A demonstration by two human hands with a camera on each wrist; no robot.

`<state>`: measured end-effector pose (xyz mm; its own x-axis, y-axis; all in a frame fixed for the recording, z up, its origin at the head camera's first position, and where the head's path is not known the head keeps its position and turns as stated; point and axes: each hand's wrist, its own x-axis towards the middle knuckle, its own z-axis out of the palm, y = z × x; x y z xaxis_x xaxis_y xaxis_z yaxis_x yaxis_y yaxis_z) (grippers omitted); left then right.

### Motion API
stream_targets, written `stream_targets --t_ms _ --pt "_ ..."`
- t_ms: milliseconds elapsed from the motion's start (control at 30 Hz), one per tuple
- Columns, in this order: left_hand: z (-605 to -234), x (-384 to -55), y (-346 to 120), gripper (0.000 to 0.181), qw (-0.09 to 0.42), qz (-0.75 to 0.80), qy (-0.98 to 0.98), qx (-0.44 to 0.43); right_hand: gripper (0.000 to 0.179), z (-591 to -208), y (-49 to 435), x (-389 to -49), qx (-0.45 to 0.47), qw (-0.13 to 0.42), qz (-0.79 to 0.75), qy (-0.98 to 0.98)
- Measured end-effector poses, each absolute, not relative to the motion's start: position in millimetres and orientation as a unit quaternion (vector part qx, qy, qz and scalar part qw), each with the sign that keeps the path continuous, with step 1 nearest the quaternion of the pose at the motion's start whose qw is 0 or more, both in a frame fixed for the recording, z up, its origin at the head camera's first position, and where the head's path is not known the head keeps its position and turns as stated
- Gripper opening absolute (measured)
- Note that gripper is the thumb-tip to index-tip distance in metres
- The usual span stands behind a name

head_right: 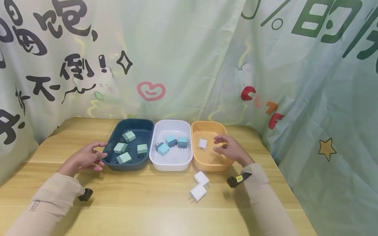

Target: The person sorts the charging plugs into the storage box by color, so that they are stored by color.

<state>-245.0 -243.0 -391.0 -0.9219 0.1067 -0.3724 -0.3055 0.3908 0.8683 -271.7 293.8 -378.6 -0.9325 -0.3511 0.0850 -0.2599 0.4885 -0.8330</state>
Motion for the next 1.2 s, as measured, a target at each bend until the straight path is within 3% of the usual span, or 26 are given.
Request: stream_targets --t_ms 267,433,667,1200 --pt "-390 -243 -243 0.061 0.192 0.538 0.818 -0.068 0.038 -382 290 -226 -0.207 0.033 -0.471 0.857" --pt "-390 -242 -244 0.061 0.193 0.541 0.815 -0.071 0.032 -392 285 -209 -0.257 0.065 -0.456 0.849" --pt "-390 -244 -244 0.062 0.195 0.54 0.816 -0.067 0.034 -417 278 -199 -0.332 0.141 -0.461 0.811" --pt "-384 -246 -241 0.062 0.203 0.533 0.818 -0.074 0.035 -423 262 -190 -0.345 0.169 -0.427 0.818"
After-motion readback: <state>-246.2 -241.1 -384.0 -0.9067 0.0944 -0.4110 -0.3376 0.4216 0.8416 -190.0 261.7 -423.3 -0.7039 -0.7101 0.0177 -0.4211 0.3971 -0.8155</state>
